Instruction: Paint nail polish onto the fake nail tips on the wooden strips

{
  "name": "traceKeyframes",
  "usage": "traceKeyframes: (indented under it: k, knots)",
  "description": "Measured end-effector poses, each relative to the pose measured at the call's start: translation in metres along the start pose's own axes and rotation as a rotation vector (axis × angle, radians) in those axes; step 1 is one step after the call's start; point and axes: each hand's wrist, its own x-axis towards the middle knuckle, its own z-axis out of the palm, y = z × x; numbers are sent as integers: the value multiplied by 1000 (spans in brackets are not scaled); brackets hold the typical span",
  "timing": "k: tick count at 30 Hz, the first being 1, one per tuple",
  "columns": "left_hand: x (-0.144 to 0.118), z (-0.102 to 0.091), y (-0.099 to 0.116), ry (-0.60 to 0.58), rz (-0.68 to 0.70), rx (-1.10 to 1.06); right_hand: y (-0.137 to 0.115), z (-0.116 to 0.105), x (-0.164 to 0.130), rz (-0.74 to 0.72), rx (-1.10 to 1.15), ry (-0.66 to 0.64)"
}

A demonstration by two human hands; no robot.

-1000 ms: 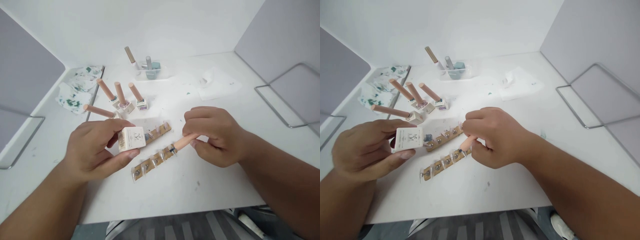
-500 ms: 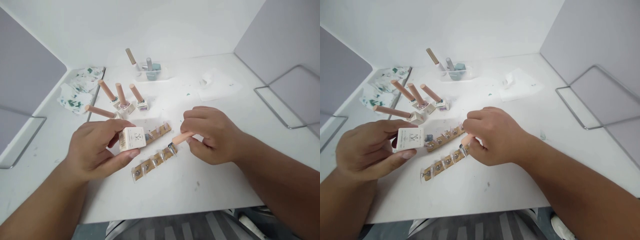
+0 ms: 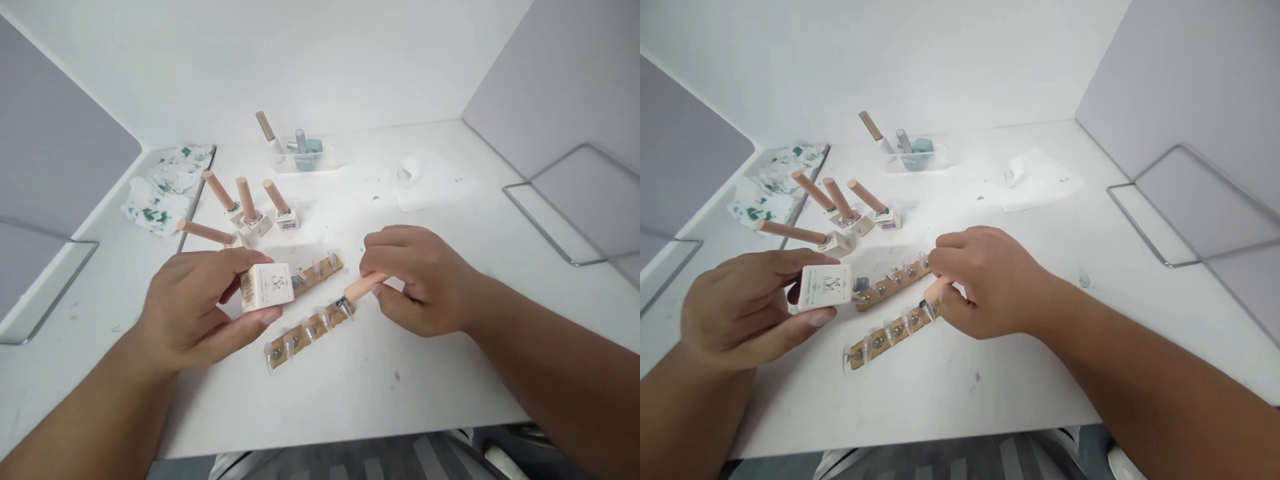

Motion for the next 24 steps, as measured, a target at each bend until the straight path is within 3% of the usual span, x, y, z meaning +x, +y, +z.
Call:
traceKeyframes:
  k: [5,8,11,17,20,24]
  knots:
    - [1,0,1,8,28,9,3,0,0,87,25,71]
    - [1,1,0,4,20,-15,3,0,0,48,75,30]
    - [0,1,0,4,7,-3,3,0,0,102,6,-11]
    - [-1,0,1,15,18,8,7,-1,0,120,116,13]
    - [-1,0,1,29,15,22,8,-1,0,148,63,-27]
    - [-1,1,0,13,21,14,10,-1,0,191,63,12]
